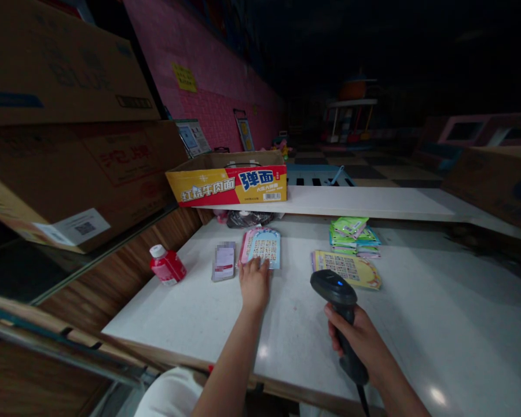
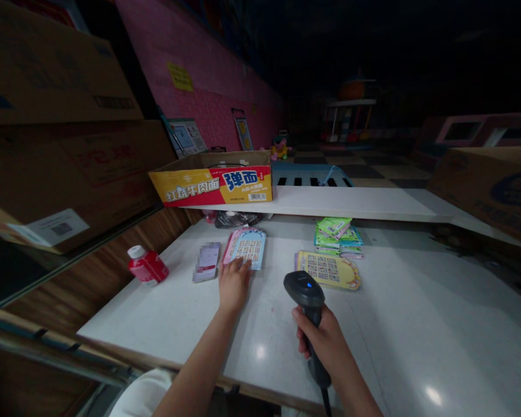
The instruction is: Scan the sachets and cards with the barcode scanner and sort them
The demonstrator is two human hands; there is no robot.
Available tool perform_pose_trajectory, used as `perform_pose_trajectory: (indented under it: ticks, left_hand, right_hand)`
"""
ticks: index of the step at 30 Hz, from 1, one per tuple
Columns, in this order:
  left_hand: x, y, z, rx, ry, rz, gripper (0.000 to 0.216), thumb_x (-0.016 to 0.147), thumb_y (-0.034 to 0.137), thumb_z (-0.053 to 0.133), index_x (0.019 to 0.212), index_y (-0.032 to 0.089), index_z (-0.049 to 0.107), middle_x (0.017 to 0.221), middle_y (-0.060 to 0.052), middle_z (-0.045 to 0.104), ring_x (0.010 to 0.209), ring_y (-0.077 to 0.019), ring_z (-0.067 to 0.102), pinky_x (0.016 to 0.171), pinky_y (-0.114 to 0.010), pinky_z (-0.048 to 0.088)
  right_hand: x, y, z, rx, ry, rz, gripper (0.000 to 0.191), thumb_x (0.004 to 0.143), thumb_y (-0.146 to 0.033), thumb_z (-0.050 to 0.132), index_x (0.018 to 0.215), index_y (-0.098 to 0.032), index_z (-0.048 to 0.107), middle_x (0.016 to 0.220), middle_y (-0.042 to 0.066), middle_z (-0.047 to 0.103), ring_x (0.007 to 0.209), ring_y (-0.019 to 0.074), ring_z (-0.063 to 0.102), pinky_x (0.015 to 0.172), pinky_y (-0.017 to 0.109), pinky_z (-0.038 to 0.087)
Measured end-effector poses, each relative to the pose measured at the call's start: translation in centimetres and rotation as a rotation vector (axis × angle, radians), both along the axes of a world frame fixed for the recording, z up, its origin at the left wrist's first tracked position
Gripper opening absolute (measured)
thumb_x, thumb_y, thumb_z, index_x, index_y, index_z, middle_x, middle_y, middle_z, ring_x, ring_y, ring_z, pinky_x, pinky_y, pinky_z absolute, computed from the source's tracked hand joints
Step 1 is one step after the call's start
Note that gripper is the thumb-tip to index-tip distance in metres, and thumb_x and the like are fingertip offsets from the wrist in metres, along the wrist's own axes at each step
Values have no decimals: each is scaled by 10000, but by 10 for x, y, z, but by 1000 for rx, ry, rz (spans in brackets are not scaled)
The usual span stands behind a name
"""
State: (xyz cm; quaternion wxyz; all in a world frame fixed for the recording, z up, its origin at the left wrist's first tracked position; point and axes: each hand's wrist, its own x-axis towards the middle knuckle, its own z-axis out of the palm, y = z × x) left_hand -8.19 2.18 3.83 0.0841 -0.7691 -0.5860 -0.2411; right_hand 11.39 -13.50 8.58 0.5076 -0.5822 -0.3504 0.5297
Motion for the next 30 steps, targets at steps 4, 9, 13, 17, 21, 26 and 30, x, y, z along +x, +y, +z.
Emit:
perform_pose_trajectory:
  ticks: [4, 9, 13, 17, 21, 26, 30]
  left_hand:
    - [-3, 6, 3, -29, 28, -38, 383, 892, 138, 440, 1216, 194, 636, 1275, -131, 623, 1199, -281, 558, 1071, -459, 364]
    - [-17, 31, 26, -8, -5, -52, 484, 854, 56, 392, 1277, 182, 591, 1284, -149, 616, 1123, -268, 621, 922, -386, 484]
    - [-30, 47, 50, 72, -4, -68, 459, 874, 84, 383, 1276, 157, 594, 1294, -159, 607, 1173, -281, 589, 932, -387, 470]
    - [-35, 40, 46, 16, 111, -168, 400, 860, 101, 454, 1193, 202, 651, 1272, -127, 626, 1148, -272, 585, 929, -383, 459]
    - [-29, 25, 30, -72, 210, -187, 332, 872, 143, 484, 1126, 225, 681, 1121, -122, 683, 1024, -268, 591, 860, -392, 449]
    - [-20, 22, 29, -60, 242, -140, 315, 895, 172, 454, 1103, 221, 686, 984, -130, 669, 1008, -283, 548, 867, -417, 403]
    - [-18, 26, 30, -80, 270, -98, 324, 900, 160, 438, 1101, 224, 684, 991, -127, 647, 995, -279, 543, 831, -397, 405]
  right_hand:
    - [1, 0, -1, 14, 3, 13, 455, 696, -604, 678, 790, -190, 515, 505, -48, 550, 379, 106, 506, 357, 222, 400]
    - [3, -1, 3, 5, -3, -17, 483, 650, -622, 703, 769, -193, 513, 497, -47, 549, 378, 109, 505, 352, 223, 396]
    - [5, -1, 1, 15, 10, -25, 479, 651, -620, 703, 770, -195, 517, 499, -46, 552, 372, 112, 504, 347, 228, 389]
    - [5, 0, -4, 31, 17, -26, 479, 661, -623, 699, 772, -197, 513, 507, -44, 555, 375, 116, 511, 341, 226, 385]
    - [3, 1, -3, 33, 16, -28, 499, 639, -642, 706, 758, -198, 511, 496, -45, 544, 364, 113, 498, 331, 225, 378]
    - [5, -1, 1, 22, 5, -23, 484, 647, -628, 706, 761, -196, 519, 507, -41, 551, 378, 117, 509, 345, 230, 397]
    - [7, -3, -2, 17, 13, -17, 461, 659, -610, 706, 751, -197, 524, 504, -39, 555, 377, 118, 510, 344, 231, 394]
